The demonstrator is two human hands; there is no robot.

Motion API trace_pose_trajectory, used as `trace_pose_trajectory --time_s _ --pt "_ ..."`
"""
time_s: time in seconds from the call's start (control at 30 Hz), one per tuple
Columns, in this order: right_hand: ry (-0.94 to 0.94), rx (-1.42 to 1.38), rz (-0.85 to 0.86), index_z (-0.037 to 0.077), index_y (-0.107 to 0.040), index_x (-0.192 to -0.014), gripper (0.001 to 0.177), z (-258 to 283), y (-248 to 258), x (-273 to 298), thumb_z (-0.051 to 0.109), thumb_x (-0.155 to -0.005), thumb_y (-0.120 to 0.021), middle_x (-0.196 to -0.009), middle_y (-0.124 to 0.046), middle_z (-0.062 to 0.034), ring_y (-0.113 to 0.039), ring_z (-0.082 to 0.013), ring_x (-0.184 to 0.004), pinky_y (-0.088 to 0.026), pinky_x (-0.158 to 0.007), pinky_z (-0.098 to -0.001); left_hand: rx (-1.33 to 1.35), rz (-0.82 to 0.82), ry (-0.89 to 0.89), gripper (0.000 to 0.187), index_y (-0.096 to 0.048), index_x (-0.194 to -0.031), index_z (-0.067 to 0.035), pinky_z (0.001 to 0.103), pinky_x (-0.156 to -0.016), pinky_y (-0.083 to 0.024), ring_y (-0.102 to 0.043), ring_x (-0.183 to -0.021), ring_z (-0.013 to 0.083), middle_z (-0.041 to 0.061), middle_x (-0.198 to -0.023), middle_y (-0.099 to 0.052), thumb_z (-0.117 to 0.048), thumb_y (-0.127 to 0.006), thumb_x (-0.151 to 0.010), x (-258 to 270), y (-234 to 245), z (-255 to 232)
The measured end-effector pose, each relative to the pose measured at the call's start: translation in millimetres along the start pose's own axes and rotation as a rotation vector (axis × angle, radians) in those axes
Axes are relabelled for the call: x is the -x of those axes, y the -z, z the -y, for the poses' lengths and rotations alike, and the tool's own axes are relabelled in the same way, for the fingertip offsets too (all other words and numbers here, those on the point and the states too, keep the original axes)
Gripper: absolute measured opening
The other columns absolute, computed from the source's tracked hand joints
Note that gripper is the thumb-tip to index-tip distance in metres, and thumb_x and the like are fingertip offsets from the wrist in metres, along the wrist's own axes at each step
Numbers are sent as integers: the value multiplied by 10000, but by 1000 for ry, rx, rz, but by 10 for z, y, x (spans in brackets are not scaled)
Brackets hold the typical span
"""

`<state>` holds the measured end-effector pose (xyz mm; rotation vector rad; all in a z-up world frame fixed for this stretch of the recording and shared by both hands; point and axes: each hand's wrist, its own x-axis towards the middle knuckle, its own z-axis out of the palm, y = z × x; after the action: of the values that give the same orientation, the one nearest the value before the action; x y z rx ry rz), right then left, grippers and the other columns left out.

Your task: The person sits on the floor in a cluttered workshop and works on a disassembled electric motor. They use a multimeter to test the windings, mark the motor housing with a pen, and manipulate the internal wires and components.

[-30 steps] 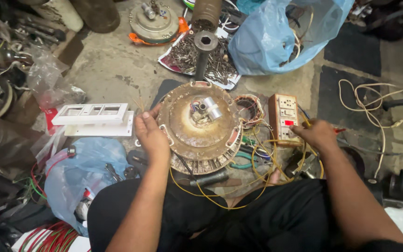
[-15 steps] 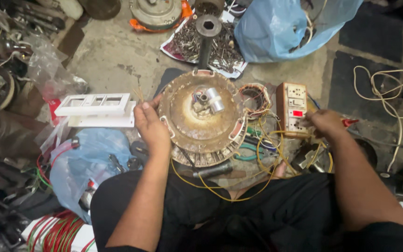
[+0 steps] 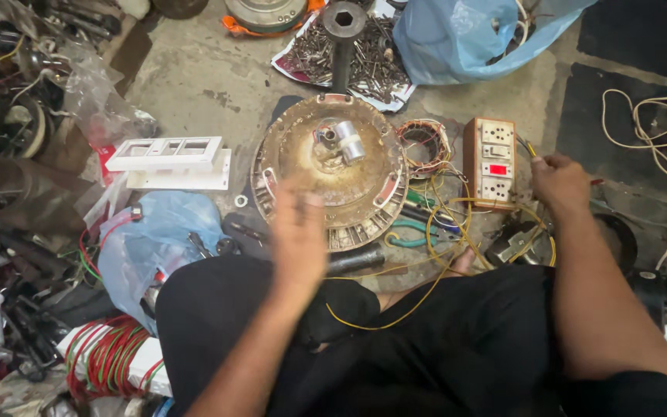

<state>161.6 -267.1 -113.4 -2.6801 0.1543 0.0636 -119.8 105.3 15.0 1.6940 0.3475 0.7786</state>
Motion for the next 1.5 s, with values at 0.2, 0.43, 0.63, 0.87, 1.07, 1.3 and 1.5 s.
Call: trace_pose_trajectory --time_s 0.2,0.43,0.63,0.87,1.07,1.3,1.5 --pt "238 -95 -78 35 -748 -1166 446 64 15 124 442 -992 -691 -961 -732 -226 -719 -360 -908 -536 -845 -437 -237 289 -325 395 -522 -1377 17 507 -985 -494 -627 -1122 428 239 -1214 -635 -23 -564 -986 247 -591 -397" --pt "270 -168 275 99 -763 -1129 388 370 -13 307 399 -886 -723 -949 -767 -131 -709 -246 -868 -540 -814 -389 -468 525 -277 295 -677 -1215 -22 492 -951 -490 -632 -1065 372 164 -1096 -669 -73 -630 -928 423 -563 -311" --pt "660 150 832 218 -769 -1173 324 968 -638 943 358 -899 -665 -1085 -781 -75 -731 -244 -978 -555 -884 -383 -501 462 -532 330 -687 -1164 -18 512 -1013 -443 -586 -1178 357 170 -1204 -659 -176 -700 -874 535 -132 -226" --pt "722 562 546 133 -723 -1061 219 1056 -997 929 215 -932 -565 -1083 -730 -192 -707 -356 -1044 -554 -936 -480 -576 -32 -288 322 -589 -1277 -6 512 -1095 -419 -533 -1280 417 212 -1310 -589 -100 -609 -971 -22 328 86" --pt "757 564 485 121 -671 -1141 278 1088 -1011 954 163 -959 -465 -1190 -691 -202 -686 -375 -1094 -545 -936 -489 -539 -30 -191 557 -432 -1467 64 522 -1159 -341 -424 -1391 472 309 -1497 -420 -222 -589 -1016 -239 333 450" --pt "713 570 513 121 -602 -1266 329 1140 -1037 959 151 -953 -506 -1290 -646 -201 -659 -374 -1159 -535 -968 -480 -587 48 -162 577 -412 -1495 66 529 -1202 -278 -311 -1483 501 336 -1602 -285 -283 -533 -1051 -161 246 505" --pt "584 505 553 113 -592 -1264 477 1236 -916 956 219 -811 -701 -1268 -651 -187 -647 -359 -1169 -533 -978 -468 -511 38 -221 569 -377 -1515 58 526 -1215 -287 -310 -1498 502 338 -1611 -283 -271 -503 -1068 -202 243 568"
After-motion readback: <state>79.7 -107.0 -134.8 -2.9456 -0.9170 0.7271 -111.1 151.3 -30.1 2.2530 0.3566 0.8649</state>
